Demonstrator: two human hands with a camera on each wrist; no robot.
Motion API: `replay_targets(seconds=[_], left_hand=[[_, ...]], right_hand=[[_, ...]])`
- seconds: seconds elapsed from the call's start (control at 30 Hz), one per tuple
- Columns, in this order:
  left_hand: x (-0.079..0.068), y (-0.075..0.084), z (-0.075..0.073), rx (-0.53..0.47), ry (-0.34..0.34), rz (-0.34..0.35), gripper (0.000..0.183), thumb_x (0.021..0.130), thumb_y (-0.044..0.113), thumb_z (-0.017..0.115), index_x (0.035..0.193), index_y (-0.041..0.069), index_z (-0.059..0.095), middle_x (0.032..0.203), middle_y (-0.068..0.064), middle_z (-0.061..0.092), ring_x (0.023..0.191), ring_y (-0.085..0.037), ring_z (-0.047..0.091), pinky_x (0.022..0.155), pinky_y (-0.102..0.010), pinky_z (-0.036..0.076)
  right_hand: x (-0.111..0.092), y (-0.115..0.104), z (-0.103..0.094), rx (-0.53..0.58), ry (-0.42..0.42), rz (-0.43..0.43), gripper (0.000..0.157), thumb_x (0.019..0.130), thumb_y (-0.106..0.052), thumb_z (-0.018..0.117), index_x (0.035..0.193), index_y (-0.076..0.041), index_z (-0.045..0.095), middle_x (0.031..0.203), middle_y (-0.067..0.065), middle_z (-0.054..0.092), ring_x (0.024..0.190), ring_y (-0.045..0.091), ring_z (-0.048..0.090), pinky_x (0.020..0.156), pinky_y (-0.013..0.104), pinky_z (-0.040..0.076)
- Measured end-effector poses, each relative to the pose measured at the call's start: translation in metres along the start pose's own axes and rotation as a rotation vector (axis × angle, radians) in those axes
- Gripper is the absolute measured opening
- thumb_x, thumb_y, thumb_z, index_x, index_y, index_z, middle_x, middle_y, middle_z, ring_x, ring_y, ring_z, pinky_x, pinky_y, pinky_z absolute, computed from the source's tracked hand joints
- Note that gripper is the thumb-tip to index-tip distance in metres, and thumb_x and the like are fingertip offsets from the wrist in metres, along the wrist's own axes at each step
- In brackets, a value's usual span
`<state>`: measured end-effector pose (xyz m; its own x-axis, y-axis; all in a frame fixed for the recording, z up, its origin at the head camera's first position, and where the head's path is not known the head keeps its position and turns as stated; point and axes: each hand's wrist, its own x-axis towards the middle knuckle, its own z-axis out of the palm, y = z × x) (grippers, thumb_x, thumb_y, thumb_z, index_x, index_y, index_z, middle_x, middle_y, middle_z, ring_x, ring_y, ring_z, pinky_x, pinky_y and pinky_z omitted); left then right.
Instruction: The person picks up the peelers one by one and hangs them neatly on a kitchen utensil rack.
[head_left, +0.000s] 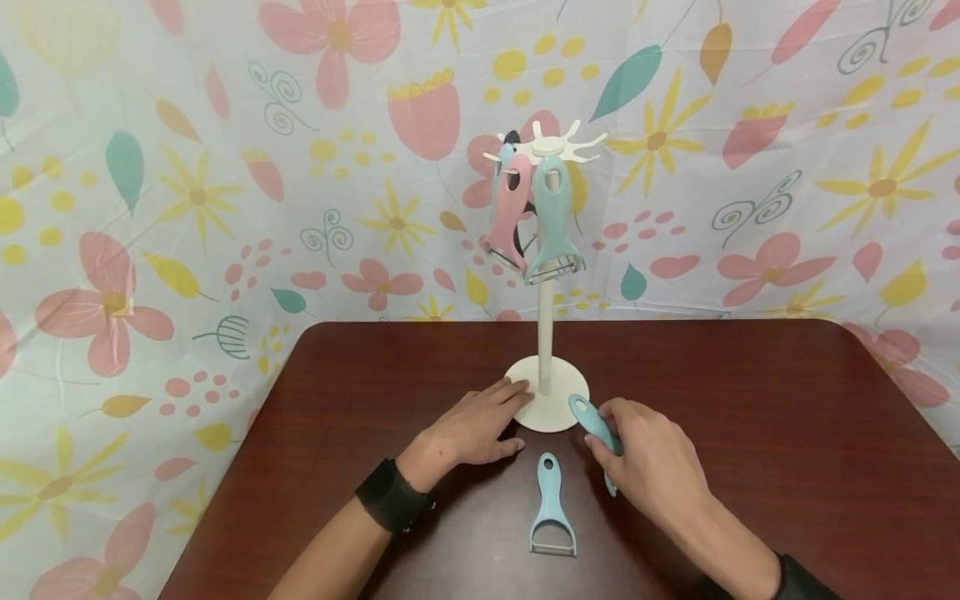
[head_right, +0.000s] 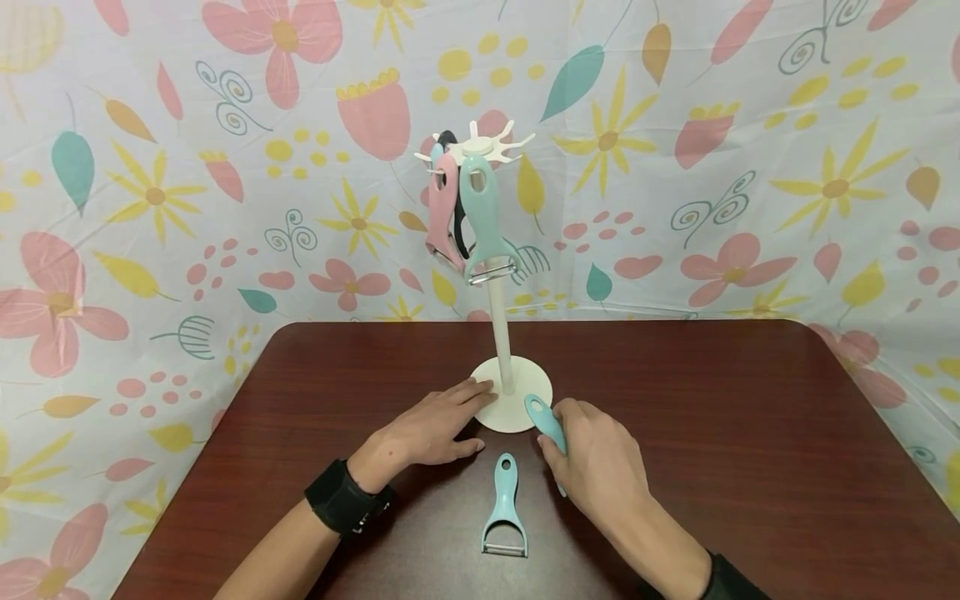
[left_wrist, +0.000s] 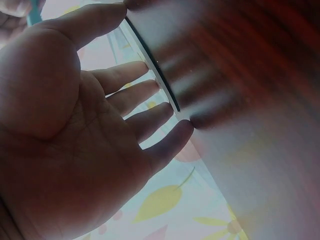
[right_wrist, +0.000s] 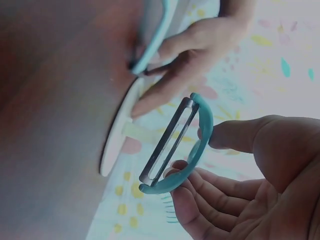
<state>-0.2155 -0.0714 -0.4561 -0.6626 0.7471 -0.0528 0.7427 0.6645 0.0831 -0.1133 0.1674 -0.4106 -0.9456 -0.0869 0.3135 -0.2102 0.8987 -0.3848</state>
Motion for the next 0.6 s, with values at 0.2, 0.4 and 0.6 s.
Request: replay_targets(seconds=[0.2, 0.4, 0.6], left_hand=[[0.0, 0.0, 0.001, 0.009, 0.013, 0.008, 0.071, 0.092, 0.044, 0.063, 0.151, 0.014, 0.038, 0.157, -0.003, 0.027, 0.143, -0.025, 0.023, 0.103, -0.046, 0.039], [-0.001, 0.0, 0.0, 0.0, 0.002, 0.008, 0.071, 0.093, 0.044, 0.062, 0.152, 0.014, 0.037, 0.158, -0.003, 0.026, 0.143, -0.025, 0.022, 0.103, -0.046, 0.039], [-0.001, 0.0, -0.001, -0.004, 0.0, 0.002, 0.071, 0.093, 0.044, 0.062, 0.152, 0.015, 0.037, 0.158, -0.002, 0.026, 0.143, -0.024, 0.022, 0.103, -0.046, 0.038]], right_hand=[[0.008, -0.004, -0.008, 0.03, 0.077, -0.025, 0.028, 0.078, -0.027, 0.079, 0.098, -0.012, 0.066, 0.075, -0.009, 0.059, 0.06, 0.007, 0.054, 0.05, 0.031, 0.045], [0.013, -0.006, -0.017, 0.056, 0.163, -0.045, 0.029, 0.078, -0.025, 0.079, 0.1, -0.012, 0.066, 0.077, -0.01, 0.062, 0.063, 0.01, 0.057, 0.051, 0.032, 0.045], [0.018, -0.01, -0.024, 0.075, 0.206, -0.037, 0.03, 0.078, -0.025, 0.078, 0.102, -0.012, 0.066, 0.081, -0.009, 0.064, 0.065, 0.009, 0.059, 0.055, 0.034, 0.047]])
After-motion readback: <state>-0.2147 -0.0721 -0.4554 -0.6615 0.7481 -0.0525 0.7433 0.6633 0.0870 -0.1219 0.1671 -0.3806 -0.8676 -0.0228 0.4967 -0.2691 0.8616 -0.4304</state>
